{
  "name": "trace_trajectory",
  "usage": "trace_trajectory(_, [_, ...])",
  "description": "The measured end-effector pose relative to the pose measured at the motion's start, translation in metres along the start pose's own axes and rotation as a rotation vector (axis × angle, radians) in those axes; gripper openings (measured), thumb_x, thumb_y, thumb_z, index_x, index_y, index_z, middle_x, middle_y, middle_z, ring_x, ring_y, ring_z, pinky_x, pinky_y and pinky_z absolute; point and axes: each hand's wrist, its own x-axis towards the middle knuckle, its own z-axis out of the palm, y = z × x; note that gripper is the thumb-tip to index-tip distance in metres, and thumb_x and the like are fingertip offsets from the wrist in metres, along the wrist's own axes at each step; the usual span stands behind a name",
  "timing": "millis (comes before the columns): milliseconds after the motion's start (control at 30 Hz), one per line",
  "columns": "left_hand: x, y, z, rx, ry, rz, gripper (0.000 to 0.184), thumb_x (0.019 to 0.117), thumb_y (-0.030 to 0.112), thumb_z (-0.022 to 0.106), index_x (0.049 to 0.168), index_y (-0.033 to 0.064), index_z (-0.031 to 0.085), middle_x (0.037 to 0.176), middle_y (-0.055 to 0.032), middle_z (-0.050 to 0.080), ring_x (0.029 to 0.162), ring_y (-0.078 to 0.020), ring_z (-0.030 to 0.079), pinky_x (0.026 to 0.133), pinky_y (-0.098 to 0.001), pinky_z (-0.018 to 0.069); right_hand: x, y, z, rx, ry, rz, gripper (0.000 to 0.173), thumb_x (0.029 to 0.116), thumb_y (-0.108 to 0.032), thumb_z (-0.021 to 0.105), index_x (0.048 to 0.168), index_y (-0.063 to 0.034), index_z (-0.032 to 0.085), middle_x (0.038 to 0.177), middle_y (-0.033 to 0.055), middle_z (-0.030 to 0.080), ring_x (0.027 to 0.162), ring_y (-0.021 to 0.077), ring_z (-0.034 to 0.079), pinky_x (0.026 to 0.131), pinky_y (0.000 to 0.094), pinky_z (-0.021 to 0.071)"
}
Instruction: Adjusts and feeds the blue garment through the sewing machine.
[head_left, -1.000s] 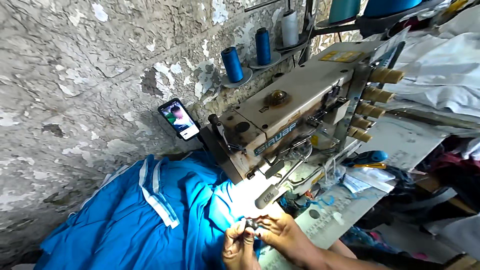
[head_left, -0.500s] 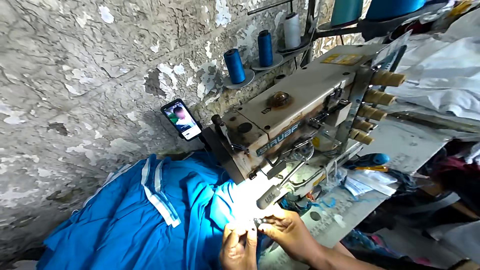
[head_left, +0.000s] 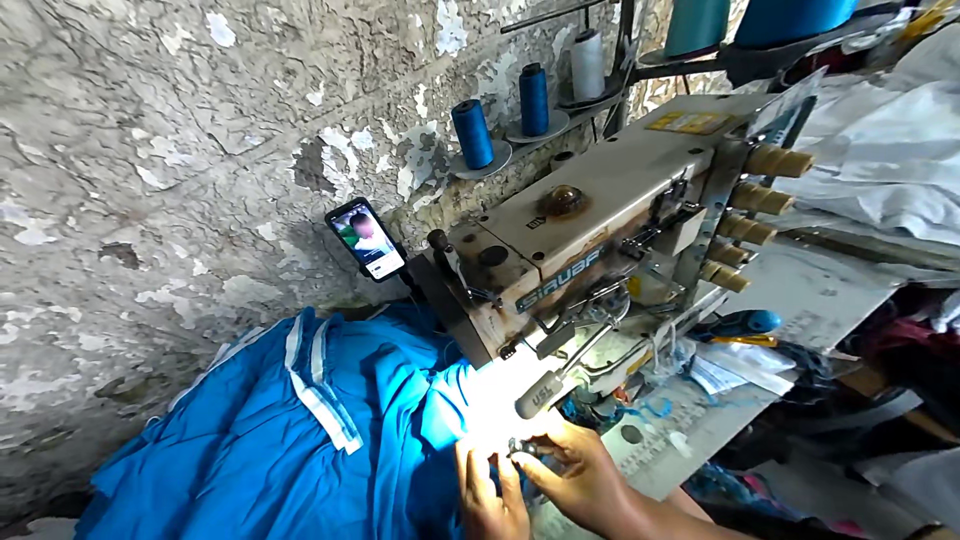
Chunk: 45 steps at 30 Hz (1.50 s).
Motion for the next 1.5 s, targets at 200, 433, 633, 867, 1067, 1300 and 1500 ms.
trace_trajectory(200, [-0.013,-0.015,0.015,-0.258,0.01,-0.08,0.028,0.0971,0.006,0.045,0.11,-0.0179,0.053,0.105,-0.0141,0.059,0.106,0.0016,0.057,0.097,-0.0127,0.0446,0.002,-0.001,-0.001,0.039,-0.033,0.051,0.016,0.0855,-0.01,0.075,0.097,0.0006,0.071,0.095,0.0039,0.073,0.088,0.0012,0.071,0.081,0.019,0.061])
trace_trajectory(433, [-0.005,-0.023,0.025,0.114,0.235,0.268,0.012,0.1038,0.019,0.045,0.101,0.0069,0.048,0.108,-0.0068,0.049,0.108,-0.0018,0.05,0.102,-0.011,0.0363,0.003,-0.013,0.005,0.148,0.071,0.237,0.015,0.0806,-0.003,0.075,0.095,-0.0033,0.069,0.088,-0.0031,0.074,0.077,-0.0021,0.07,0.073,0.0161,0.0601])
trace_trajectory(633, [-0.002,-0.017,0.021,-0.11,0.157,0.109,0.027,0.1092,0.028,0.043,0.107,0.0042,0.054,0.107,-0.0033,0.057,0.105,0.0032,0.056,0.097,-0.0134,0.0446,0.013,-0.016,0.002,0.078,0.078,0.282,0.011,0.0815,-0.009,0.075,0.091,-0.0052,0.07,0.077,-0.0075,0.072,0.069,-0.0078,0.064,0.066,0.0112,0.0546])
trace_trajectory(867, [0.013,-0.025,-0.006,-0.265,0.044,0.122,0.006,0.0926,0.013,0.07,0.094,0.0078,0.072,0.107,0.0027,0.069,0.104,0.0029,0.064,0.091,-0.0147,0.0546,0.011,-0.007,-0.001,0.165,0.021,0.076,0.015,0.0837,0.001,0.073,0.099,-0.0017,0.071,0.095,-0.0016,0.076,0.086,-0.0015,0.071,0.081,0.0179,0.0609])
trace_trajectory(1067, [0.03,-0.024,-0.025,-0.167,-0.103,0.278,0.008,0.0928,0.011,0.067,0.091,0.0047,0.071,0.099,-0.0038,0.068,0.102,0.0015,0.063,0.093,-0.0108,0.0496,0.012,0.006,-0.009,0.013,-0.054,-0.147,0.01,0.0892,-0.009,0.073,0.097,-0.0026,0.073,0.093,0.0032,0.076,0.09,-0.0012,0.07,0.083,0.0147,0.0564])
trace_trajectory(1300, [0.036,-0.026,-0.034,-0.137,-0.198,0.334,0.009,0.0925,0.009,0.067,0.089,0.0021,0.071,0.096,-0.0071,0.068,0.098,0.0,0.064,0.091,-0.009,0.0486,0.015,0.004,-0.014,0.075,-0.141,-0.079,0.011,0.0891,-0.007,0.072,0.098,-0.0002,0.073,0.094,0.0031,0.076,0.089,-0.001,0.071,0.084,0.016,0.0579])
trace_trajectory(1500, [0.04,-0.02,-0.04,-0.095,-0.265,0.314,0.011,0.0903,0.007,0.068,0.085,-0.0025,0.071,0.09,-0.0118,0.068,0.092,-0.0035,0.065,0.088,-0.0091,0.0484,0.017,0.004,-0.014,0.027,-0.148,-0.077,0.011,0.0889,-0.008,0.072,0.096,-0.0008,0.074,0.093,0.0032,0.076,0.088,-0.001,0.07,0.083,0.0157,0.0575])
